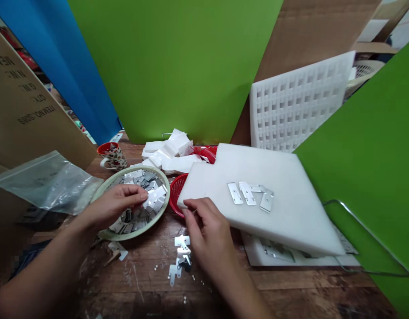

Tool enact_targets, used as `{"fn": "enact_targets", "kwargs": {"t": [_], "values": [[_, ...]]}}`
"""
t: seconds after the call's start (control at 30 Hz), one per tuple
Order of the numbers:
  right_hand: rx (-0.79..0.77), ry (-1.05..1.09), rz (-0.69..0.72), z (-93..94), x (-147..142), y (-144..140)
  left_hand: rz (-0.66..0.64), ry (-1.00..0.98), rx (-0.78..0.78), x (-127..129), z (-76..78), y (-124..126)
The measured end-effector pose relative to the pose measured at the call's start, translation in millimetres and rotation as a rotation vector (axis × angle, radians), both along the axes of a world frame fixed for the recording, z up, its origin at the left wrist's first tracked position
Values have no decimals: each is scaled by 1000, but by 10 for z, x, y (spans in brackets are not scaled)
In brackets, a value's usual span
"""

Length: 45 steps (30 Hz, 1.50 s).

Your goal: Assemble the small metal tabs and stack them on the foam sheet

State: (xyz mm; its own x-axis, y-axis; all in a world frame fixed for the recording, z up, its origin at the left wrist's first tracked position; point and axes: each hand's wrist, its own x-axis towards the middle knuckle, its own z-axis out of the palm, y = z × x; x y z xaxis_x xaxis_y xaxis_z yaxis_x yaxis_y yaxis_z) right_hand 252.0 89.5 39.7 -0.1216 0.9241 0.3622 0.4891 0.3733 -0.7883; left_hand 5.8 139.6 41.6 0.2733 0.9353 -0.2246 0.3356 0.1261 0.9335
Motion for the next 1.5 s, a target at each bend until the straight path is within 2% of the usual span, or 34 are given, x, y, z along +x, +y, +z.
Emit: {"fn": "enact_targets", "kwargs": {"t": [0.07, 0.23, 0.33, 0.43, 0.6, 0.77, 0.83, 0.9, 1.03, 1.1, 1.17, 1.3, 1.4, 1.5], "values": [[-70, 79, 21, -20, -87, 52, -17, -126, -98, 71, 35, -87], [-359, 284, 70, -47, -194, 152, -84, -173, -156, 188, 72, -177], [-506, 411, 89, -30, -205, 162, -109, -204, -174, 212, 48, -190], [-600, 509, 81, -6, -195, 159, -77, -300, -235, 246, -12, -209], [-627, 555, 63, 3, -168, 160, -7, -470, -439, 341, -124, -264], [-583, 588, 96, -3, -126, 138, -3, -584, -558, 362, -133, -299], [-575, 609, 131, 0, -101, 120, -5, -656, -565, 356, -115, -300], [-611, 637, 176, 7, -86, 99, -18, -649, -538, 363, -96, -302], [-629, 630, 177, 26, -79, 76, -25, -451, -388, 441, -51, -334], [-561, 577, 116, 36, -20, 105, -34, -335, -308, 487, -29, -358], [-427, 472, -5, 51, 135, 169, -50, -242, -246, 508, -15, -372], [-109, 183, -421, 99, 668, 311, -60, -113, -151, 450, -12, -337], [-100, 6, -602, 120, 1012, 368, -41, -14, -38, 345, -10, -271], [-140, -204, -679, 119, 1164, 379, 7, 108, 87, 199, -16, -178]]}}
